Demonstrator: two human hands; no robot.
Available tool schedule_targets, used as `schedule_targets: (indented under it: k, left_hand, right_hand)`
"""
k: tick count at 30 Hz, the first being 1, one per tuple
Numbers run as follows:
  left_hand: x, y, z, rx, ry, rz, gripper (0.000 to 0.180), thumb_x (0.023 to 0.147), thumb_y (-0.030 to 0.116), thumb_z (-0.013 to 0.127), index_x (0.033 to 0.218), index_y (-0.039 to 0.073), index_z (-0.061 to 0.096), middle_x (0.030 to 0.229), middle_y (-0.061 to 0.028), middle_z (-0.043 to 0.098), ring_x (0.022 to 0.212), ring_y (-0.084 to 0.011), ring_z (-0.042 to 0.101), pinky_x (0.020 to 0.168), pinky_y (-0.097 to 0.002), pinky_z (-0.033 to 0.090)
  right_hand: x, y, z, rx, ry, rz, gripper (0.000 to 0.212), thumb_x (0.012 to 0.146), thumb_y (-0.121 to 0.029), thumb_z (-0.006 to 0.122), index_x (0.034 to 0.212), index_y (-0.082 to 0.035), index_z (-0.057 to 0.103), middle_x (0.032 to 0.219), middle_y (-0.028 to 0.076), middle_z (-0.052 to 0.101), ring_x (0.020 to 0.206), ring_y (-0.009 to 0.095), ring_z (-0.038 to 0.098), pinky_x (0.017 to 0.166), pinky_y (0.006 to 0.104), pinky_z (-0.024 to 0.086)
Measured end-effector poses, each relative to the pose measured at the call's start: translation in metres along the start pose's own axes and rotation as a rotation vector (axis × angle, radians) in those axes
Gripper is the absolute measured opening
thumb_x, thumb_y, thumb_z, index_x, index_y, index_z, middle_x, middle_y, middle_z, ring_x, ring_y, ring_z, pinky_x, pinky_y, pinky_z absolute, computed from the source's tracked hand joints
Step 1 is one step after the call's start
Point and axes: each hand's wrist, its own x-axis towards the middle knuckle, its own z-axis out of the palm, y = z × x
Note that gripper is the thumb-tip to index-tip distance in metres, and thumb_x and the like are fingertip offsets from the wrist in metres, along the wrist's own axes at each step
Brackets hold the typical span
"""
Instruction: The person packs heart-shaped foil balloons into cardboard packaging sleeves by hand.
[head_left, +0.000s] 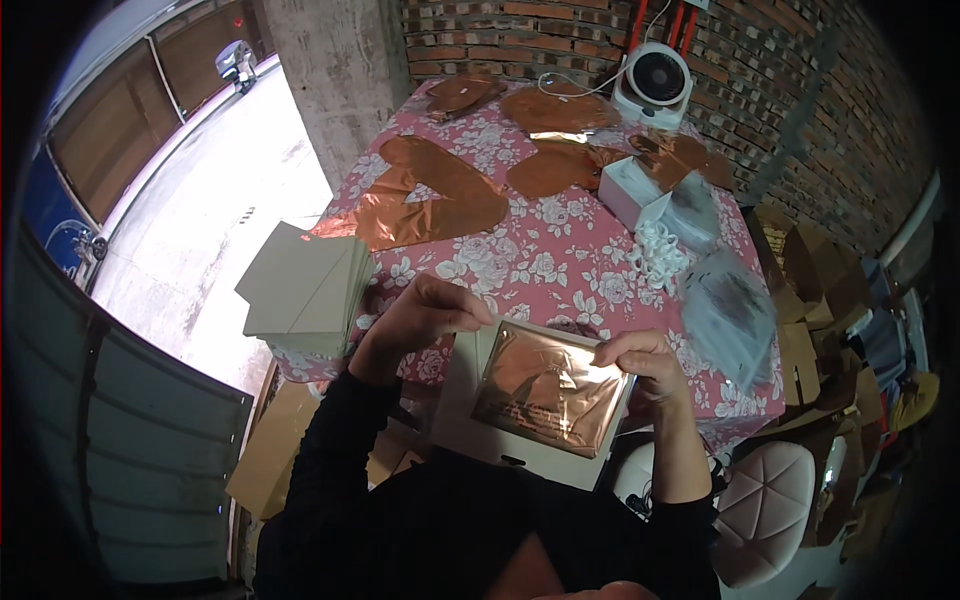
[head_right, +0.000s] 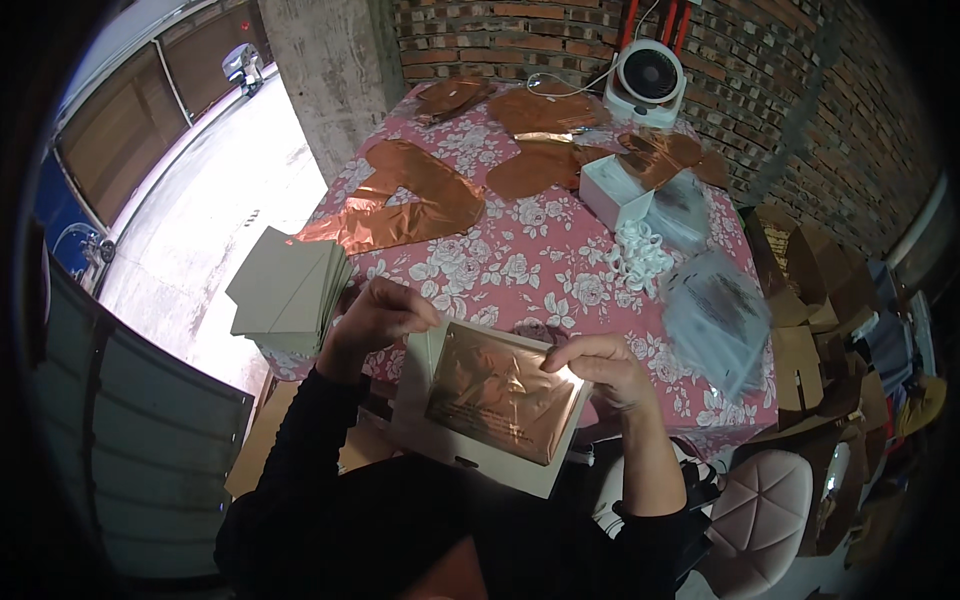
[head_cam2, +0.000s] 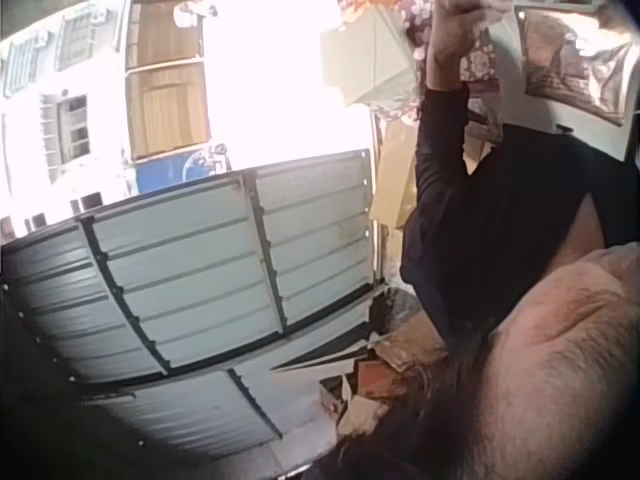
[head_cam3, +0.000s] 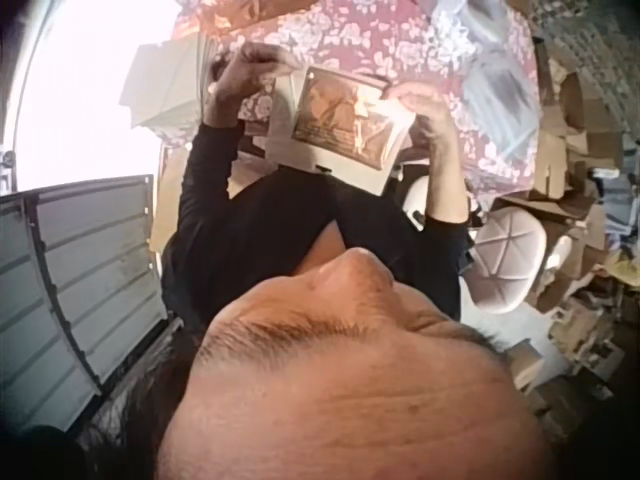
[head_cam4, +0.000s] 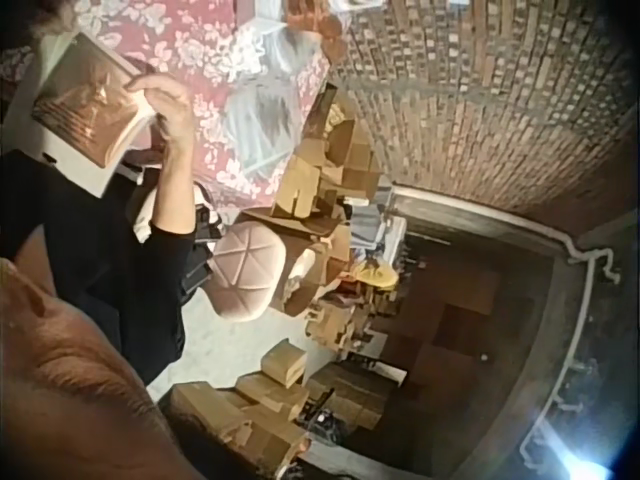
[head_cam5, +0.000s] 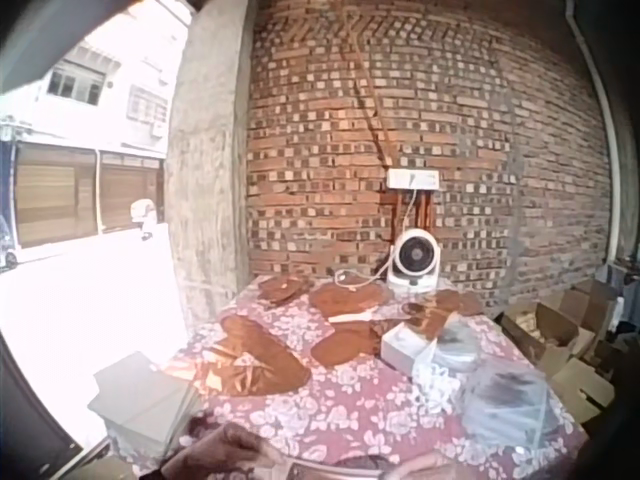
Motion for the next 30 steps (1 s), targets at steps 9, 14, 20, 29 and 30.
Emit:
schedule_targets:
  k: [9, 14, 20, 29, 30]
  left_hand:
    - [-0.010, 0.009, 0.016, -0.129, 0.042, -0.036, 0.016, 0.078, 0.004, 0.062, 0.091, -0.003, 0.069, 0.073, 0.0002, 0.063, 0.068, -0.0068, 0.056, 0.063, -0.0218, 0.041]
    - [-0.017, 0.009, 0.022, 0.051, 0.240, -0.068, 0.013, 0.074, -0.004, 0.067, 0.087, -0.002, 0.067, 0.087, -0.0043, 0.067, 0.084, -0.0120, 0.061, 0.077, -0.0254, 0.046]
    - [-0.009, 0.005, 0.026, -0.019, 0.185, -0.072, 0.024, 0.080, -0.004, 0.067, 0.104, 0.000, 0.067, 0.092, -0.0047, 0.070, 0.078, -0.0091, 0.062, 0.070, -0.0225, 0.048]
    - [-0.002, 0.005, 0.030, 0.029, 0.219, -0.172, 0.069, 0.077, 0.031, 0.075, 0.125, -0.012, 0.050, 0.091, -0.0123, 0.069, 0.080, -0.0156, 0.067, 0.073, -0.0244, 0.052]
    - [-0.002, 0.004, 0.031, -0.003, 0.195, -0.151, 0.073, 0.076, 0.034, 0.077, 0.125, -0.013, 0.049, 0.092, -0.0110, 0.069, 0.083, -0.0159, 0.067, 0.075, -0.0241, 0.052]
  right_hand:
    - [0.001, -0.025, -0.016, -0.247, -0.184, -0.011, 0.023, 0.071, -0.012, 0.060, 0.081, 0.006, 0.070, 0.085, 0.012, 0.067, 0.082, 0.018, 0.059, 0.073, 0.0272, 0.041]
    - [-0.020, -0.028, -0.047, -0.271, -0.049, -0.133, 0.049, 0.083, -0.038, 0.060, 0.052, 0.001, 0.061, 0.062, 0.015, 0.063, 0.053, 0.024, 0.056, 0.050, 0.0297, 0.042]
    - [-0.013, -0.027, -0.006, -0.362, 0.363, 0.225, 0.055, 0.094, -0.053, 0.050, 0.089, -0.001, 0.065, 0.063, 0.002, 0.060, 0.045, 0.009, 0.049, 0.042, 0.0188, 0.033]
    - [-0.017, -0.009, -0.014, -0.337, -0.050, 0.117, 0.026, 0.099, -0.023, 0.055, 0.085, -0.002, 0.061, 0.057, -0.003, 0.044, 0.053, 0.005, 0.040, 0.050, 0.0237, 0.033]
    - [-0.019, -0.007, -0.018, -0.334, -0.030, 0.111, 0.026, 0.099, -0.023, 0.055, 0.085, -0.002, 0.061, 0.057, -0.003, 0.044, 0.053, 0.005, 0.040, 0.050, 0.0237, 0.033]
